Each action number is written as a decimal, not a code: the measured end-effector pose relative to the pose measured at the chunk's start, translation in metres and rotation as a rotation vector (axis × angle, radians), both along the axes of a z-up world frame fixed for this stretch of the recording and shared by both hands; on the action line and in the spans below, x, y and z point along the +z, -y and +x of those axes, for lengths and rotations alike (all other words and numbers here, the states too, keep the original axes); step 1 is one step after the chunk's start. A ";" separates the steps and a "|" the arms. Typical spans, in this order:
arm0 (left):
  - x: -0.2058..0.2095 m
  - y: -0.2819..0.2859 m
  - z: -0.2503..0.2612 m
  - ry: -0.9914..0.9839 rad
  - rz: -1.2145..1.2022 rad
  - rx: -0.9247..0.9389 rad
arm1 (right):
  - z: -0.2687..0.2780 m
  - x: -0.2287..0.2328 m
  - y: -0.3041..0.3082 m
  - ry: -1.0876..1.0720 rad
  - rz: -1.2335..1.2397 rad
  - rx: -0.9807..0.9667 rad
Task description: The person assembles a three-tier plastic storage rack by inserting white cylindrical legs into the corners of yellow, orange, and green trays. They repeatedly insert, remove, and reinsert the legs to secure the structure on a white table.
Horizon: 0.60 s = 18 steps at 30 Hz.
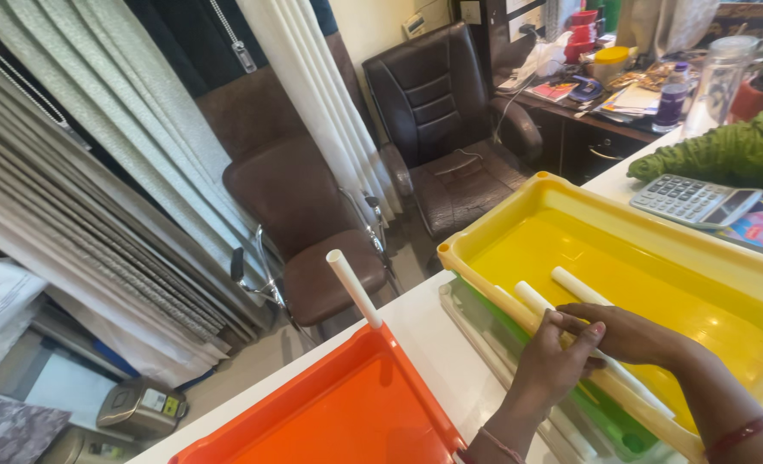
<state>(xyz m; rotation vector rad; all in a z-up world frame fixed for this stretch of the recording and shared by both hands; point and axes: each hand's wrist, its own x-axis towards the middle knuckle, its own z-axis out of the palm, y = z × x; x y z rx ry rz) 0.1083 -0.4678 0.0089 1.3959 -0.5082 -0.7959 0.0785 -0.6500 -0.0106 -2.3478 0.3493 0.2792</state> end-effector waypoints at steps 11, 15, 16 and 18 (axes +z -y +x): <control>-0.046 -0.109 0.104 0.212 -0.035 0.991 | 0.074 0.030 -0.126 0.125 -0.165 0.342; -0.026 -0.146 0.155 0.548 0.305 1.088 | 0.152 0.003 -0.189 0.321 0.084 0.327; -0.019 -0.150 0.164 0.610 0.305 1.078 | 0.169 -0.006 -0.202 0.422 0.126 0.332; -0.006 -0.159 0.175 0.727 0.308 1.054 | 0.195 -0.027 -0.223 0.527 0.163 0.304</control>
